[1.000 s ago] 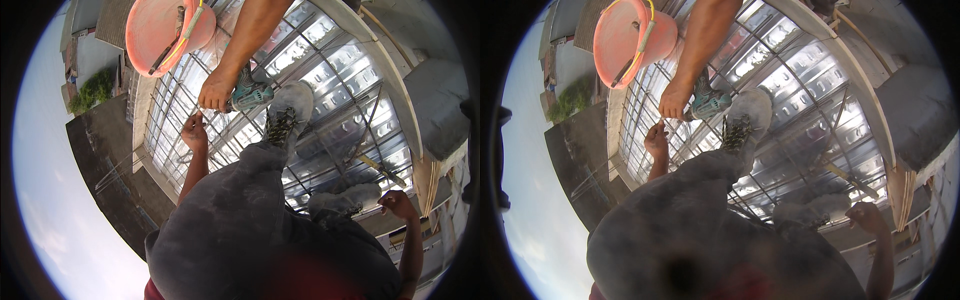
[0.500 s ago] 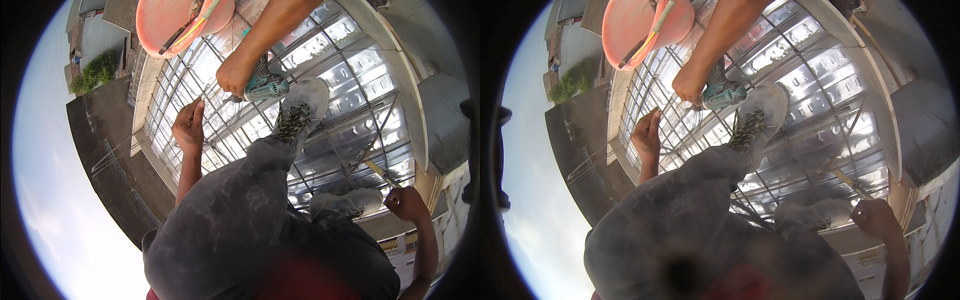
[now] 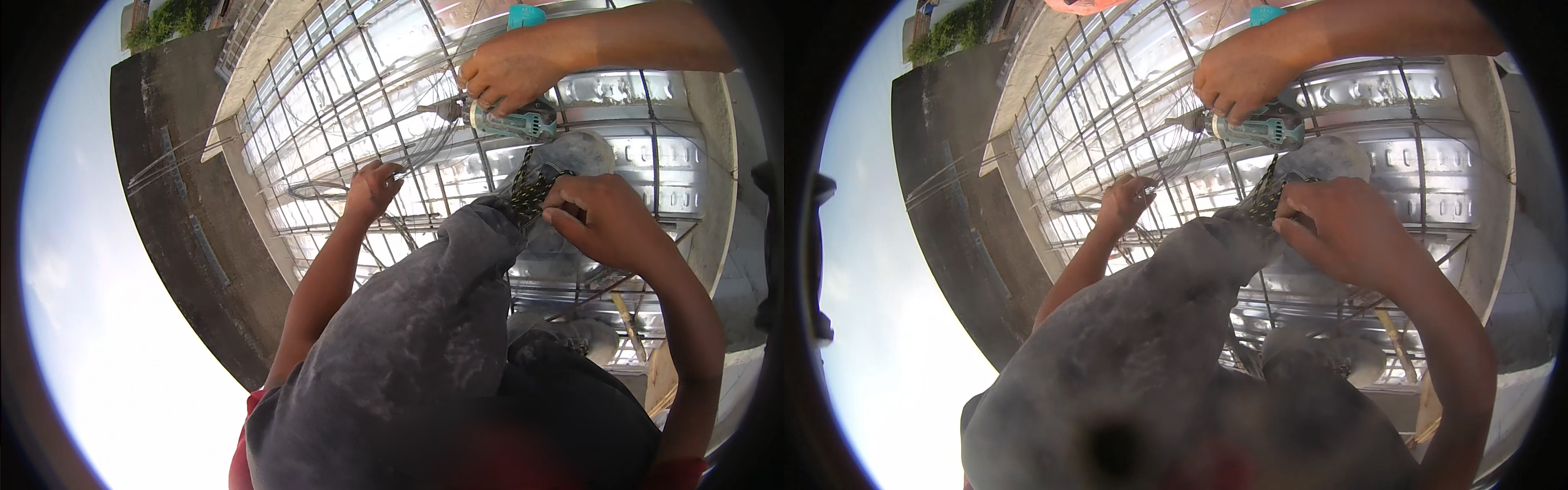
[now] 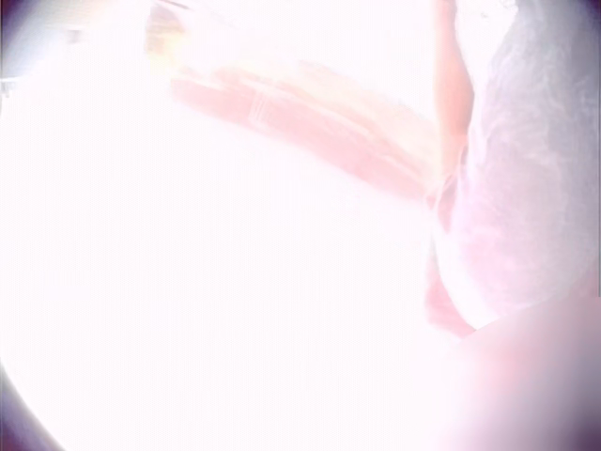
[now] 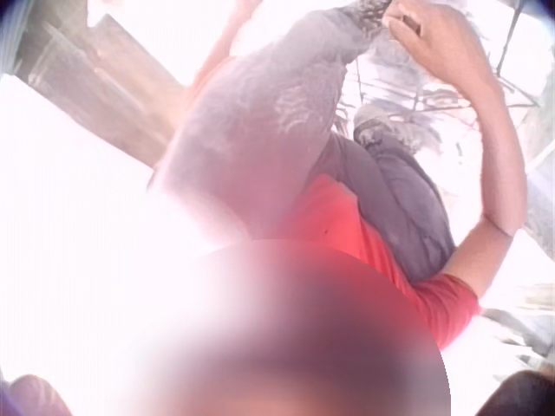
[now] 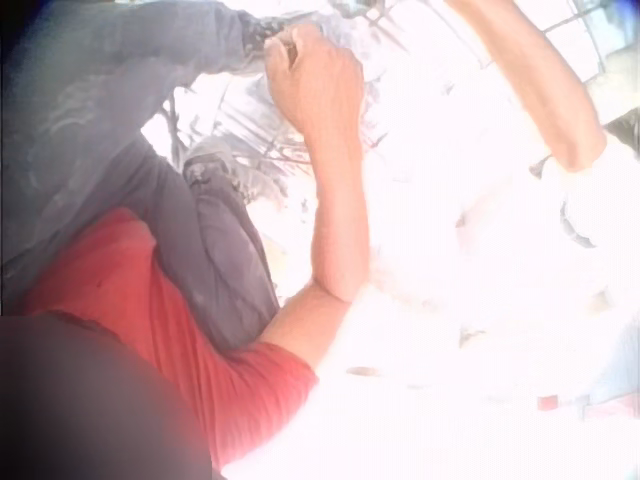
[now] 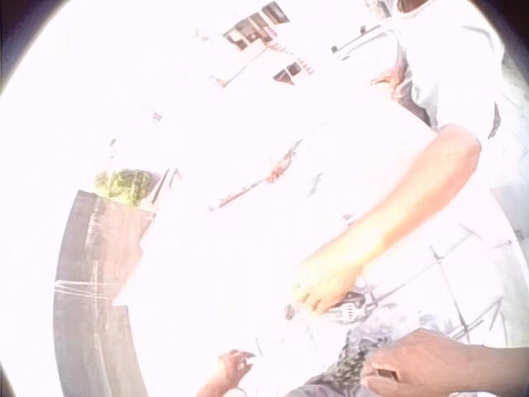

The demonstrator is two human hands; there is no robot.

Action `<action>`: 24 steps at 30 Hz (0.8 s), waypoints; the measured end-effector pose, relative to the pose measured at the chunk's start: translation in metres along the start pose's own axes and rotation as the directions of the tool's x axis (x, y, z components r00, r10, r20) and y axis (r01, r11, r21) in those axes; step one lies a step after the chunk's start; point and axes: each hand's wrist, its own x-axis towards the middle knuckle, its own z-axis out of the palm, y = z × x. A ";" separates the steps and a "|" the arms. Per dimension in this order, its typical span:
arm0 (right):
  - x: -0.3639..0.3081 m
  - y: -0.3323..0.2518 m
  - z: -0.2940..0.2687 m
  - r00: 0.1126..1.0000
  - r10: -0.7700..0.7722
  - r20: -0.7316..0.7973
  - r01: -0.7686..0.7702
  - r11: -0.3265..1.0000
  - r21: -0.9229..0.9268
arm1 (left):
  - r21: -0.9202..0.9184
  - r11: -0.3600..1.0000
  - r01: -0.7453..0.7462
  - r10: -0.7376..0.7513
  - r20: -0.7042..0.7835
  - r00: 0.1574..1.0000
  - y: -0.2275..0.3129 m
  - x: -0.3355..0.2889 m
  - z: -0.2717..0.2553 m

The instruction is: The person uses a cordless drill to fasten wooden planks to a metal roof frame, then ties metal rods together with wire. They work on a partially constructed roof with visible rebar and wooden supports.

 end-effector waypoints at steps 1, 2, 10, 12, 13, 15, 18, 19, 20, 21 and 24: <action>0.017 -0.001 0.007 0.999 -0.035 -0.029 0.036 0.999 0.035 | -0.060 0.998 0.008 -0.007 0.020 1.000 0.001 -0.003 -0.010; 0.030 -0.003 0.014 0.998 -0.050 -0.032 0.051 0.998 0.023 | -0.073 0.997 0.016 -0.015 0.016 1.000 0.003 -0.005 -0.019; 0.070 -0.030 0.046 0.952 -0.210 -0.222 0.212 0.977 -0.011 | 0.222 0.974 -0.036 0.043 -0.029 0.999 0.054 -0.014 -0.099; 0.073 -0.047 0.040 0.841 -0.369 -0.396 0.402 0.916 -0.001 | 0.245 0.961 -0.124 0.130 -0.005 0.992 0.074 -0.021 -0.120; 0.077 -0.056 0.034 0.786 -0.412 -0.462 0.458 0.889 -0.013 | 0.366 0.925 -0.105 0.095 0.046 0.994 0.085 -0.020 -0.129; 0.088 -0.076 0.018 0.741 -0.412 -0.531 0.510 0.859 0.045 | 0.567 0.818 -0.094 0.042 0.105 0.994 0.106 -0.015 -0.143; 0.110 -0.108 -0.002 0.638 -0.441 -0.631 0.598 0.800 0.044 | 0.700 0.708 -0.095 -0.009 0.143 0.990 0.130 -0.005 -0.157; 0.120 -0.116 -0.008 0.696 -0.435 -0.572 0.565 0.822 0.063 | 0.793 0.592 -0.141 0.087 0.111 0.990 0.136 -0.003 -0.156; 0.130 -0.126 -0.010 0.759 -0.382 -0.527 0.521 0.842 0.140 | 0.876 0.455 -0.163 0.196 0.080 0.977 0.140 -0.004 -0.155; 0.140 -0.136 -0.011 0.771 -0.364 -0.522 0.520 0.833 0.187 | 0.925 0.350 -0.145 0.156 0.096 0.983 0.144 -0.003 -0.149; 0.158 -0.155 -0.002 0.788 -0.310 -0.533 0.482 0.848 0.220 | 0.921 0.348 -0.175 0.169 0.122 0.978 0.147 -0.006 -0.135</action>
